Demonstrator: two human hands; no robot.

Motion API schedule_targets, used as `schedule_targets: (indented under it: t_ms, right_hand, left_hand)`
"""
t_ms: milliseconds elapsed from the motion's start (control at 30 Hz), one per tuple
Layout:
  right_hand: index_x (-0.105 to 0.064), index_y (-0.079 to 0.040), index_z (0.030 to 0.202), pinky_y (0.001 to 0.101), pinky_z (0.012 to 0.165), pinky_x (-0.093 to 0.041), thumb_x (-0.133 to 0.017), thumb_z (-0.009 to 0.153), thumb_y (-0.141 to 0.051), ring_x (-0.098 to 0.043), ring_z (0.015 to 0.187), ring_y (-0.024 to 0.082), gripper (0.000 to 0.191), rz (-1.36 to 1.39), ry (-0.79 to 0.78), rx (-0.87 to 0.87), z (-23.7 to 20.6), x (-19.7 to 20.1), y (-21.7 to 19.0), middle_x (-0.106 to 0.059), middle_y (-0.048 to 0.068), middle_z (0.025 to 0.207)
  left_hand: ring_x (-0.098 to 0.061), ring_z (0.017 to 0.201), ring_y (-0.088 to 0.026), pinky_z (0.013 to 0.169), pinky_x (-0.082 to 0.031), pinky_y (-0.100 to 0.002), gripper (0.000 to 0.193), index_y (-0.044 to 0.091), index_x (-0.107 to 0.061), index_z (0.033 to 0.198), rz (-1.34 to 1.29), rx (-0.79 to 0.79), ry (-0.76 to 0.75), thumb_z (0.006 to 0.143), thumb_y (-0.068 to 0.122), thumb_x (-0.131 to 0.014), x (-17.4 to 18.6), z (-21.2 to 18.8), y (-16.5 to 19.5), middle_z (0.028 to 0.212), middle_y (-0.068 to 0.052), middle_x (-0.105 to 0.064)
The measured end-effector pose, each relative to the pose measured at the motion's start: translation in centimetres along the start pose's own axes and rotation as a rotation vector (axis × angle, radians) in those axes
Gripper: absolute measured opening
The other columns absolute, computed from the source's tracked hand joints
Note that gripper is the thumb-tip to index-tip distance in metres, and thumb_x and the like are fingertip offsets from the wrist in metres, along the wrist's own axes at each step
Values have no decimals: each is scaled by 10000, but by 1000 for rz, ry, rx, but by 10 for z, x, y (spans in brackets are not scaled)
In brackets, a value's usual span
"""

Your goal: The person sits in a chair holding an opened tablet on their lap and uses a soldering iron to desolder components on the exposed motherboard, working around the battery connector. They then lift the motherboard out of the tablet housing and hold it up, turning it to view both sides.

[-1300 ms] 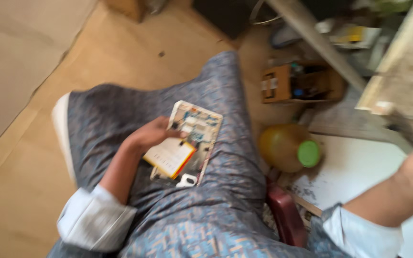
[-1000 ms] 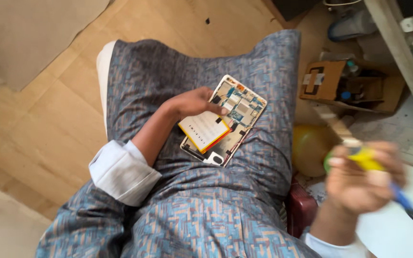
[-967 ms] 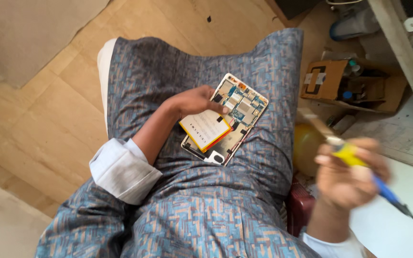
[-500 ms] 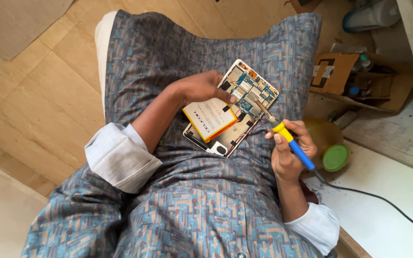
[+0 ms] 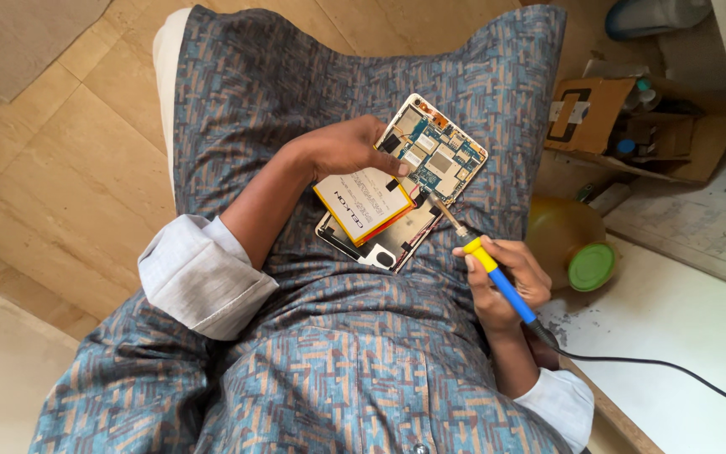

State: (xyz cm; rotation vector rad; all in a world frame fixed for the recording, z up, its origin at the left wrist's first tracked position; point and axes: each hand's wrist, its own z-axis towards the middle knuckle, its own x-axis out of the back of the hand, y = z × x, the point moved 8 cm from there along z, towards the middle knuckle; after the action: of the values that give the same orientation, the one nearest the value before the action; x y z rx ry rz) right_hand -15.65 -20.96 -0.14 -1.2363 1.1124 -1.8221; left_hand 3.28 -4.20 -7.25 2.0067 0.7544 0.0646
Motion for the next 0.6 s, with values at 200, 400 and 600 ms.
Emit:
schedule_targets:
  t_ms: [200, 400, 600]
  right_hand:
    - [-667, 50, 1149, 304, 776, -621, -730, 994, -72, -762, 874, 263, 207, -41, 74, 62, -12, 7, -6, -701, 158, 1040]
    - [-657, 52, 1189, 450, 844, -683, -708, 1009, -127, -726, 879, 282, 259, 231, 358, 74, -37, 20, 18, -633, 148, 1079]
    - [-635, 50, 1207, 525, 966, -616, -689, 998, -109, -708, 970, 311, 268, 261, 431, 56, -46, 40, 37, -624, 157, 1122]
  left_hand:
    - [-720, 687, -153, 635, -578, -315, 360, -33, -765, 1037, 45, -14, 4, 821, 250, -817, -1, 2, 0, 877, -118, -793]
    - [-726, 764, -121, 723, -585, -306, 329, 12, -777, 1053, 110, -139, -82, 840, 262, -788, -24, 32, 16, 907, -62, -802]
    - [-721, 872, -145, 804, -587, -329, 377, 33, -720, 1155, 235, -179, -180, 855, 256, -766, -57, 68, 30, 980, -68, -792]
